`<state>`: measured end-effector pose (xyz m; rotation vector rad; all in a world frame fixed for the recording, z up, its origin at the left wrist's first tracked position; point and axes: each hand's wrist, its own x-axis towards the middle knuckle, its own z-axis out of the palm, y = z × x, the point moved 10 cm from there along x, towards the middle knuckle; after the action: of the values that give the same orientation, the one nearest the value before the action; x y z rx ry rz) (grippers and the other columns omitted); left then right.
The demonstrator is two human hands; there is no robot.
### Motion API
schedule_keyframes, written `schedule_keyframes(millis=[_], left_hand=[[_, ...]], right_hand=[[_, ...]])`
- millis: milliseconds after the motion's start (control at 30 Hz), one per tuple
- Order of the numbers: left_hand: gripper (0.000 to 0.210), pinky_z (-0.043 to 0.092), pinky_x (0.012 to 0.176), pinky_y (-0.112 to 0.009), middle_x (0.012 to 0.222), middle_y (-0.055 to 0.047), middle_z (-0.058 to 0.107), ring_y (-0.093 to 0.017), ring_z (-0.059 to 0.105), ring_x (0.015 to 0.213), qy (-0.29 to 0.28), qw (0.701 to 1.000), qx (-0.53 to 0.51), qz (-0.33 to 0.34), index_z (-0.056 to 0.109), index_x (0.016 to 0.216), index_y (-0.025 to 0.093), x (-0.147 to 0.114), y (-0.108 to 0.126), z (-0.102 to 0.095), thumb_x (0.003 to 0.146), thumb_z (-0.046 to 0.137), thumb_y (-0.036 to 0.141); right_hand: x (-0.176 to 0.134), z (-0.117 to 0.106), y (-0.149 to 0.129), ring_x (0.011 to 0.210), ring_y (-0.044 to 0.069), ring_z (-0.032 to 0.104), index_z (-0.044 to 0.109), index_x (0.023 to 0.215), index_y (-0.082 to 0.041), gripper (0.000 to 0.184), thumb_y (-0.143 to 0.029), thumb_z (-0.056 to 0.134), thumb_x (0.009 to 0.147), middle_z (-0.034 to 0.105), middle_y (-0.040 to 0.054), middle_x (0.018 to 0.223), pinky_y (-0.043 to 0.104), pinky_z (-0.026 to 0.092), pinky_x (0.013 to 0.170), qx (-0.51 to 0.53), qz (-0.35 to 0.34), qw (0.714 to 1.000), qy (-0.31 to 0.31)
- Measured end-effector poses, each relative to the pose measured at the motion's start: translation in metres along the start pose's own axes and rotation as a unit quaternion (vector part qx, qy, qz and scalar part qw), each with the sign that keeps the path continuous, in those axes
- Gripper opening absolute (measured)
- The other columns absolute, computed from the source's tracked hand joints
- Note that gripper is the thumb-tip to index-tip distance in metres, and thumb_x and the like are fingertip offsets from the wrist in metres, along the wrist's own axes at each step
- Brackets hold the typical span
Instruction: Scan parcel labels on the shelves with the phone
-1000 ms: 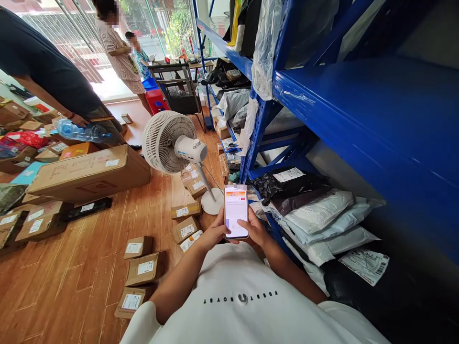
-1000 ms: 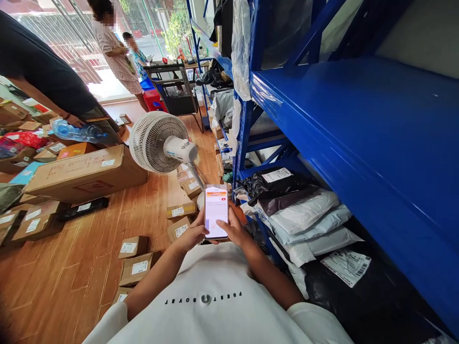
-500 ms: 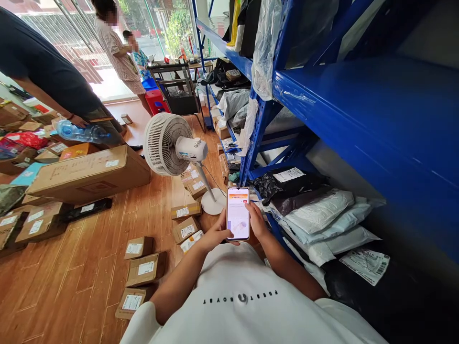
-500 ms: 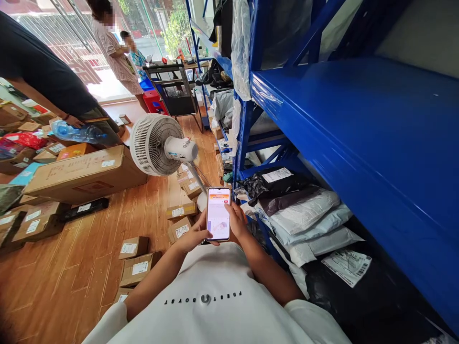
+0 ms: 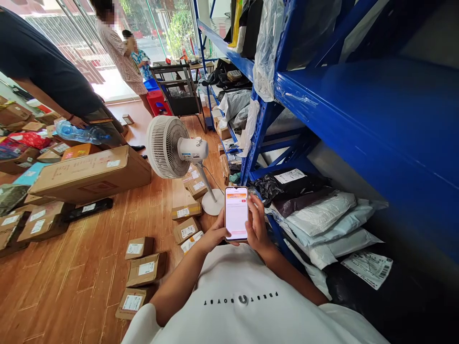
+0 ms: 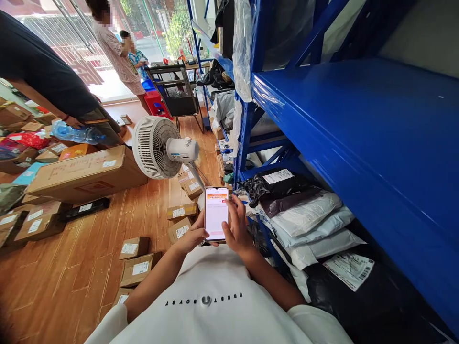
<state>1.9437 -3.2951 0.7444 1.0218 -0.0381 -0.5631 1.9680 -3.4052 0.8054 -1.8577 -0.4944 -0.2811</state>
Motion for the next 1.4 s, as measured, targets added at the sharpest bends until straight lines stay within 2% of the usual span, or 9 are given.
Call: schedule_keyframes(millis=[100, 200, 300, 400, 500, 633, 867, 1200, 1400], left_hand=[[0.109, 0.061, 0.063, -0.033, 0.159, -0.001, 0.024, -0.027, 0.061, 0.105, -0.004, 1.0, 0.002, -0.007, 0.006, 0.151, 0.048, 0.001, -0.003, 0.0, 0.063, 0.053, 0.005], [0.108, 0.061, 0.063, -0.033, 0.159, -0.001, 0.022, -0.028, 0.059, 0.107, -0.007, 1.0, 0.002, -0.005, 0.007, 0.151, 0.047, 0.002, -0.003, 0.001, 0.063, 0.052, 0.005], [0.109, 0.061, 0.062, -0.034, 0.159, -0.001, 0.025, -0.03, 0.057, 0.111, -0.002, 1.0, 0.002, 0.001, 0.007, 0.151, 0.047, 0.002, -0.002, 0.001, 0.062, 0.052, 0.006], [0.109, 0.061, 0.061, -0.033, 0.156, -0.002, 0.031, -0.031, 0.057, 0.112, 0.008, 1.0, -0.004, 0.005, 0.006, 0.152, 0.046, 0.002, 0.0, 0.0, 0.061, 0.052, 0.007], [0.107, 0.06, 0.058, -0.029, 0.151, -0.004, 0.039, -0.03, 0.06, 0.109, 0.011, 1.0, -0.011, 0.011, 0.008, 0.152, 0.045, 0.002, 0.002, 0.001, 0.061, 0.051, 0.008], [0.106, 0.057, 0.057, -0.024, 0.149, -0.003, 0.043, -0.03, 0.06, 0.11, 0.002, 1.0, -0.009, 0.023, 0.013, 0.151, 0.045, 0.003, 0.004, 0.004, 0.06, 0.049, 0.007], [0.109, 0.06, 0.06, -0.03, 0.15, -0.004, 0.041, -0.031, 0.06, 0.109, 0.014, 1.0, 0.001, 0.007, 0.006, 0.152, 0.045, 0.003, 0.001, 0.002, 0.061, 0.05, 0.007], [0.118, 0.061, 0.062, -0.034, 0.152, -0.006, 0.038, -0.031, 0.059, 0.109, 0.018, 1.0, 0.01, 0.002, -0.009, 0.151, 0.046, 0.006, -0.002, 0.0, 0.064, 0.06, 0.006], [0.111, 0.062, 0.061, -0.033, 0.152, -0.005, 0.038, -0.03, 0.06, 0.107, 0.014, 1.0, 0.004, -0.005, 0.001, 0.152, 0.044, 0.008, -0.002, 0.002, 0.062, 0.054, 0.006]], right_hand=[[0.002, 0.001, -0.012, 0.145, 0.038, 0.017, 0.046, 0.143, -0.03, 0.063, -0.066, 0.029, 0.093, 0.008, 0.004, 0.161, 0.061, 0.019, 0.115, -0.083, -0.04, 0.996, -0.02], [0.003, -0.003, -0.01, 0.145, 0.037, 0.017, 0.037, 0.148, -0.03, 0.067, -0.067, 0.032, 0.092, 0.005, 0.0042, 0.161, 0.06, 0.02, 0.115, -0.051, -0.028, 0.998, -0.003], [0.0, -0.001, 0.016, 0.142, 0.031, 0.029, 0.023, 0.153, -0.028, 0.066, -0.056, 0.038, 0.095, 0.025, 0.008, 0.158, 0.053, 0.029, 0.114, 0.107, 0.065, 0.992, -0.002], [-0.009, 0.019, 0.039, 0.128, 0.028, 0.049, 0.045, 0.142, -0.026, 0.049, -0.042, 0.04, 0.096, 0.055, 0.007, 0.138, 0.046, 0.042, 0.107, 0.235, 0.165, 0.955, -0.077], [-0.014, 0.028, 0.045, 0.115, 0.028, 0.059, 0.059, 0.129, -0.026, 0.041, -0.035, 0.046, 0.091, 0.066, 0.0045, 0.123, 0.041, 0.052, 0.094, 0.274, 0.195, 0.934, -0.123], [-0.017, 0.027, 0.051, 0.108, 0.026, 0.062, 0.062, 0.124, -0.027, 0.038, -0.032, 0.049, 0.088, 0.069, 0.0027, 0.117, 0.038, 0.054, 0.089, 0.285, 0.23, 0.924, -0.11], [-0.016, 0.029, 0.052, 0.103, 0.027, 0.065, 0.064, 0.118, -0.028, 0.037, -0.035, 0.052, 0.085, 0.072, 0.0032, 0.107, 0.04, 0.056, 0.083, 0.29, 0.24, 0.921, -0.102], [-0.017, 0.031, 0.05, 0.102, 0.026, 0.066, 0.059, 0.123, -0.026, 0.039, -0.033, 0.054, 0.085, 0.069, 0.0043, 0.115, 0.04, 0.056, 0.086, 0.331, 0.232, 0.908, -0.113], [-0.023, 0.035, 0.055, 0.106, 0.026, 0.065, 0.049, 0.132, -0.024, 0.054, -0.026, 0.063, 0.08, 0.066, 0.0073, 0.123, 0.039, 0.055, 0.088, 0.335, 0.231, 0.905, -0.126]])
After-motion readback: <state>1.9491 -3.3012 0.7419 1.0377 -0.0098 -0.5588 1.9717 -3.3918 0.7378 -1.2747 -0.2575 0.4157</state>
